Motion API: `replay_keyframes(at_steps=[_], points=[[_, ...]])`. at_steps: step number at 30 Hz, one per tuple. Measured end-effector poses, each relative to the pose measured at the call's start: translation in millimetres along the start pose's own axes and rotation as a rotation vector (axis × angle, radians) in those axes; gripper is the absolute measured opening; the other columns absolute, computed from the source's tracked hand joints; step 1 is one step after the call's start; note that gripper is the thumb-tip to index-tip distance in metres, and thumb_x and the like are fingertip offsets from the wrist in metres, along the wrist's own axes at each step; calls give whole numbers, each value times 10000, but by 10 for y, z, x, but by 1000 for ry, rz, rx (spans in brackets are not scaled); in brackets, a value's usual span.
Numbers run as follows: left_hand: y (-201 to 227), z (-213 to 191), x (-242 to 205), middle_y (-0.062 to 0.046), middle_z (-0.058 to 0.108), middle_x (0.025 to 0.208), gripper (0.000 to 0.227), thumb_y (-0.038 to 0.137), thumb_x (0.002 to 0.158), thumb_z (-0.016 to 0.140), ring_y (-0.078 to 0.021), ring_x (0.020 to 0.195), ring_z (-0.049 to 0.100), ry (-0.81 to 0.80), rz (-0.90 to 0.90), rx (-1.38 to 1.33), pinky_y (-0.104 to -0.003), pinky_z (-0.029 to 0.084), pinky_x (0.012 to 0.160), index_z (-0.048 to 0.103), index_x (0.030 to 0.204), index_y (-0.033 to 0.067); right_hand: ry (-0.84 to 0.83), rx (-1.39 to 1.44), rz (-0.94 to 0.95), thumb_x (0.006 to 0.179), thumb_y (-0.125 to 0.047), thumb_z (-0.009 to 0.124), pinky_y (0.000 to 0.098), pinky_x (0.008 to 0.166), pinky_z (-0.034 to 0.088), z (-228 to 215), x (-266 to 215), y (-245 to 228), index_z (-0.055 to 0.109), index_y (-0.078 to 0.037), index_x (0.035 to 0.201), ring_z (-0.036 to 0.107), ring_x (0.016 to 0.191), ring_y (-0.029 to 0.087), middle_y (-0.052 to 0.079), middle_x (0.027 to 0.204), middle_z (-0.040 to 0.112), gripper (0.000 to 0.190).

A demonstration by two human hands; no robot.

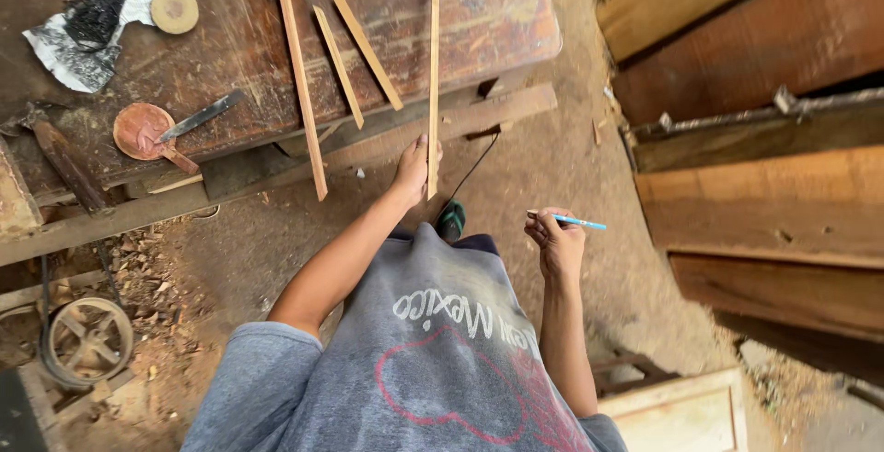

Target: The person marks several thin wooden strips with a pencil on a workbench, then places one strip against a wooden cabinet door to check fit. The person retrieves a corded drill from a cabinet and walks toward a workbench.

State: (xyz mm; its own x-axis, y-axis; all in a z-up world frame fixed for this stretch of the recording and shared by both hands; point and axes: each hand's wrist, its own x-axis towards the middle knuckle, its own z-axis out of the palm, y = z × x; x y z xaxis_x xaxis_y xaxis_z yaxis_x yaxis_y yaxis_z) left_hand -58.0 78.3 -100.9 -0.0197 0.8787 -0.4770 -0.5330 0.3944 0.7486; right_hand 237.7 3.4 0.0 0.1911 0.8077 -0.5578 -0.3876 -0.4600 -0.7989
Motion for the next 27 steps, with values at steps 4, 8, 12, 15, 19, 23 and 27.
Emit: replay_keyframes(at_steps=[4, 8, 12, 15, 19, 23, 27], points=[[-160, -130, 279, 19, 531, 727, 447, 493, 1051, 364, -93, 531, 422, 142, -161, 16, -257, 357, 454, 596, 939, 127, -28, -18, -1, 952, -73, 704, 335, 717, 644, -152, 246, -205, 626, 5, 1026, 739, 789, 204, 159, 946, 730, 132], [-349, -172, 493, -13, 600, 824, 397, 430, 1070, 579, -96, 719, 536, 132, 87, 334, -262, 459, 670, 656, 991, 48, -40, -28, 20, 956, -81, 700, 330, 712, 643, -303, 440, -320, 614, 0, 1021, 740, 785, 206, 166, 951, 732, 135], [-405, -198, 631, -28, 625, 809, 434, 457, 1031, 603, -115, 711, 564, 164, 58, 398, -283, 471, 657, 664, 954, 34, -58, -36, 24, 963, -82, 697, 337, 711, 638, -321, 608, -435, 597, -4, 1032, 736, 792, 214, 168, 953, 725, 144], [-359, -210, 697, -29, 630, 796, 453, 476, 1017, 610, -120, 685, 565, 188, 30, 454, -294, 471, 621, 657, 936, 32, -51, -52, 44, 957, -98, 687, 337, 718, 634, -253, 773, -517, 595, -18, 1055, 732, 797, 211, 158, 965, 732, 157], [-345, -280, 648, -64, 608, 768, 467, 473, 1017, 607, -162, 643, 584, 167, -1, 528, -334, 485, 570, 628, 949, 11, -107, -96, 34, 966, -139, 681, 346, 723, 627, -49, 1006, -594, 577, -33, 1063, 732, 806, 217, 156, 984, 741, 178], [-250, -419, 694, -29, 700, 876, 362, 394, 962, 689, -122, 730, 641, 248, 124, 647, -294, 527, 632, 679, 1096, 58, -207, -206, 68, 979, -189, 659, 347, 711, 629, 366, 1290, -681, 582, -36, 1052, 738, 777, 216, 143, 932, 728, 187], [-202, -652, 328, -55, 689, 890, 310, 327, 974, 731, -134, 741, 650, 267, 160, 645, -297, 546, 655, 690, 1083, 39, -350, -475, 11, 1017, -206, 657, 299, 653, 580, 825, 1615, -743, 612, -14, 995, 693, 707, 168, 101, 838, 713, 199]])
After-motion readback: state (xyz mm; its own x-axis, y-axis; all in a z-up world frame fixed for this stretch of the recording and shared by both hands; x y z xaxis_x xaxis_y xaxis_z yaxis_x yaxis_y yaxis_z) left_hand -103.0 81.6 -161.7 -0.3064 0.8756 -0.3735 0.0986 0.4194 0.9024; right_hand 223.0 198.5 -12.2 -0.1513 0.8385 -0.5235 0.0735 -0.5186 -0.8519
